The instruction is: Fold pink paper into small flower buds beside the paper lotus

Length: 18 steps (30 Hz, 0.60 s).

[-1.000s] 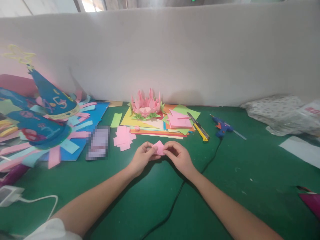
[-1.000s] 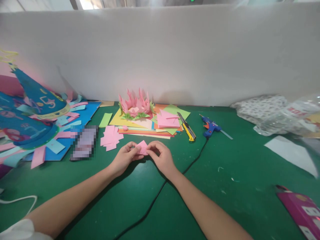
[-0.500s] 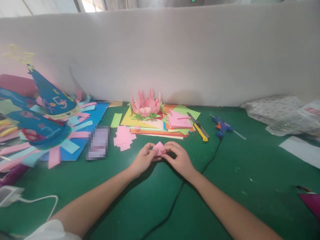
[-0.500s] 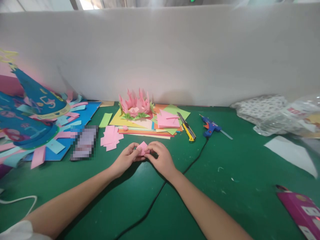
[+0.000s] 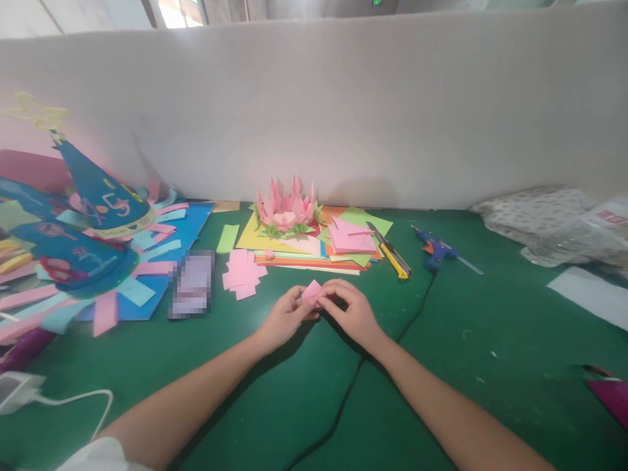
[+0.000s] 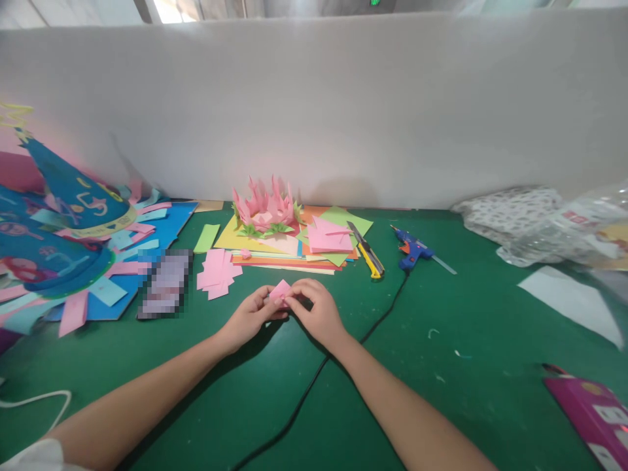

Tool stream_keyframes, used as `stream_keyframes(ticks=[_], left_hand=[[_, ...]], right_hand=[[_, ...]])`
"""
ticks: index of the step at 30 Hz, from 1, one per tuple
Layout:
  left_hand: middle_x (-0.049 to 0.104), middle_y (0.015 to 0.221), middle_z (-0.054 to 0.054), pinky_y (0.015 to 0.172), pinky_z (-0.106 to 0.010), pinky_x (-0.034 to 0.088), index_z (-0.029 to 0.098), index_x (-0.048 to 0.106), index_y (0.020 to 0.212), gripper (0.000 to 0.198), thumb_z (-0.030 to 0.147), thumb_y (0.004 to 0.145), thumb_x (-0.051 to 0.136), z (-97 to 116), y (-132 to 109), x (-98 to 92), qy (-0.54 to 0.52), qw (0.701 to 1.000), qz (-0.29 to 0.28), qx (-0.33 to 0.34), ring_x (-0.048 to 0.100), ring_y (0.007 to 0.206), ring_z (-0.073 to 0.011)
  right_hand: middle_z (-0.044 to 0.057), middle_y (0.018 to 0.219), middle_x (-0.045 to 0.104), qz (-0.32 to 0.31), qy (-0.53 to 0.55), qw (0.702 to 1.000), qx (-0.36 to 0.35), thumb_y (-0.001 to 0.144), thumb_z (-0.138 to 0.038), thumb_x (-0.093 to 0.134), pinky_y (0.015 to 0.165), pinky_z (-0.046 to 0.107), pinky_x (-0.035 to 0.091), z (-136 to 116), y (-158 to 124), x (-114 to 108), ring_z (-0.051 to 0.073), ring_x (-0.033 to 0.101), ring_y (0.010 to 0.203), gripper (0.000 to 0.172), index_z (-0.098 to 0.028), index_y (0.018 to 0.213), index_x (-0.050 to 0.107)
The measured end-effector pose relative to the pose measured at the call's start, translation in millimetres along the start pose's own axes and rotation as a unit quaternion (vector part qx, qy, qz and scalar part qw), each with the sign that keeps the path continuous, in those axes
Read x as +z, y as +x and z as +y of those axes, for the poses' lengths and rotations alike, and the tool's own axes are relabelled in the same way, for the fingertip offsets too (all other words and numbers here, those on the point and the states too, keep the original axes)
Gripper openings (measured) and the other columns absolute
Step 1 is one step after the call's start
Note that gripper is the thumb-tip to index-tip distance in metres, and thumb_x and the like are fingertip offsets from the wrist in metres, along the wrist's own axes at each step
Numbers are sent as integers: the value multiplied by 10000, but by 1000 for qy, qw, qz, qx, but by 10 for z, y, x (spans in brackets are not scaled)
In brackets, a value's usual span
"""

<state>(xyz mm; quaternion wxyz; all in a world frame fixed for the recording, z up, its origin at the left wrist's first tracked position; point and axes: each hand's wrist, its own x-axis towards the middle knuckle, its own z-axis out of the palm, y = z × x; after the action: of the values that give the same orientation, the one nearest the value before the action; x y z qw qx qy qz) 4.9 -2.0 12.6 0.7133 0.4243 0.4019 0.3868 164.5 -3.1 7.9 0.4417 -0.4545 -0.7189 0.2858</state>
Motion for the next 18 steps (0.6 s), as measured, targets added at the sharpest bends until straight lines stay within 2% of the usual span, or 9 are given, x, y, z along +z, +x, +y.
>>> stream_keyframes(ticks=[7, 18], left_hand=[[594, 808, -18, 747, -296, 517, 123, 522, 826, 381, 431, 661, 676, -40, 15, 13, 10, 1000, 11, 10, 603, 780, -123], [616, 814, -29, 737, -291, 524, 136, 501, 832, 329, 403, 708, 647, -74, 20, 10, 46, 999, -10, 29, 618, 816, -141]], right_hand=[[30, 812, 599, 1, -10, 1000, 13, 797, -210, 558, 689, 301, 443, 10, -3, 19, 170, 544, 752, 45, -205, 760, 583], [16, 759, 600, 4, 8, 998, 55, 762, -232, 596, 633, 275, 442, 65, -12, 10, 158, 536, 699, 34, -199, 768, 590]])
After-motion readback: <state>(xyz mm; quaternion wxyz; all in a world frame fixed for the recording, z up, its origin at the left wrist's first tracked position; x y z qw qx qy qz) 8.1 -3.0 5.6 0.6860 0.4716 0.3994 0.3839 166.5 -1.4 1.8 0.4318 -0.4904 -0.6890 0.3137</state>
